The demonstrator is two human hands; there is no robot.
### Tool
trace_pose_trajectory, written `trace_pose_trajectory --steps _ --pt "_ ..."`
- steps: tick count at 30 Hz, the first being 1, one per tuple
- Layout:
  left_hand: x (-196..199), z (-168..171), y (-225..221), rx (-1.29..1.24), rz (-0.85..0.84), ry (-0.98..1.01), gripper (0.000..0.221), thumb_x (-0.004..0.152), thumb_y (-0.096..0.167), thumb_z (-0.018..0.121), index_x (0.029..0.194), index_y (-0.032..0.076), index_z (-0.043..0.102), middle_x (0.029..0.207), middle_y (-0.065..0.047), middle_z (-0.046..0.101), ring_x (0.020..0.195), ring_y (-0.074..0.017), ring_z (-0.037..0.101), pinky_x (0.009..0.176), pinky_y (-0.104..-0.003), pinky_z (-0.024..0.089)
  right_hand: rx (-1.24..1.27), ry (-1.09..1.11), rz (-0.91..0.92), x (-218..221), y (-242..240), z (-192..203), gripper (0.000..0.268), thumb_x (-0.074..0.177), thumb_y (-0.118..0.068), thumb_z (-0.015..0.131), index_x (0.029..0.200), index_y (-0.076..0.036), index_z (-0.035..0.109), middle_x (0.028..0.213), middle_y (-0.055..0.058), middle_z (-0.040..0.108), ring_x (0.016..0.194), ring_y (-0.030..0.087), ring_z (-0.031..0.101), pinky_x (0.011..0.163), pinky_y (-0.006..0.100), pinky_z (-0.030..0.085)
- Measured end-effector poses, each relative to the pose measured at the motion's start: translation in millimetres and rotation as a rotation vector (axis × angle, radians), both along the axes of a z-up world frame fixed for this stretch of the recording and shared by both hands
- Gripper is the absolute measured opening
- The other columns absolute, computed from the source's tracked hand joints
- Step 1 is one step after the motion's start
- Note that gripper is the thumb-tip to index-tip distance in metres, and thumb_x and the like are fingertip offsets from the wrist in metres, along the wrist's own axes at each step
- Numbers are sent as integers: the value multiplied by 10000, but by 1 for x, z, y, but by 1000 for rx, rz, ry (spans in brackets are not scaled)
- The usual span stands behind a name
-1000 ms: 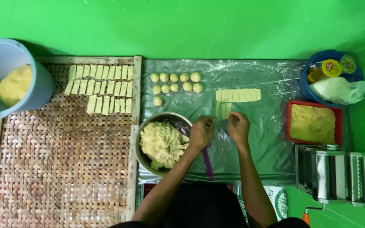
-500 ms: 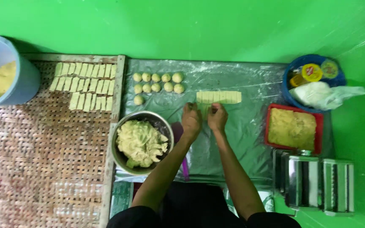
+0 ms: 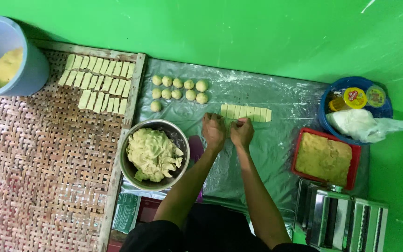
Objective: Arranging small pieces of dough onto a woven tray
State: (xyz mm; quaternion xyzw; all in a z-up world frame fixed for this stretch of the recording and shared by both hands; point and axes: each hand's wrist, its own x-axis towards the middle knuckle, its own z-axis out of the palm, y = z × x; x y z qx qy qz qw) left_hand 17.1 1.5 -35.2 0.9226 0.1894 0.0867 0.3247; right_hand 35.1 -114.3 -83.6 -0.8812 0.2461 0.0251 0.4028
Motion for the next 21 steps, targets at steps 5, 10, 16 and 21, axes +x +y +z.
trace_pose_trajectory --steps 5,10,16,21 --pt "0 -20 0 -140 20 -188 117 869 285 704 924 204 639 979 3 499 902 -262 578 755 -393 526 -7 -62 48 -3 0 8 169 793 -271 731 904 -145 713 866 124 697 943 389 707 849 509 565" --pt "-6 -16 -2 -161 -46 -184 215 903 268 697 1037 107 648 1008 -138 598 990 -376 607 850 -479 513 -26 -50 57 -5 5 25 149 805 -282 702 906 -172 699 874 98 679 945 380 700 846 502 560" --pt "-21 35 6 -330 -45 -13 154 926 222 682 1071 177 656 943 -142 698 954 -420 709 833 -500 557 -62 -156 57 -12 12 22 135 836 -242 694 957 -190 662 891 86 670 932 364 702 839 510 566" --pt "-32 45 10 -467 -25 -174 70 990 237 672 1040 193 650 949 -92 748 988 -340 728 852 -428 566 23 -300 83 -20 11 31 188 849 -142 685 1034 -106 684 900 191 702 943 436 692 844 536 551"
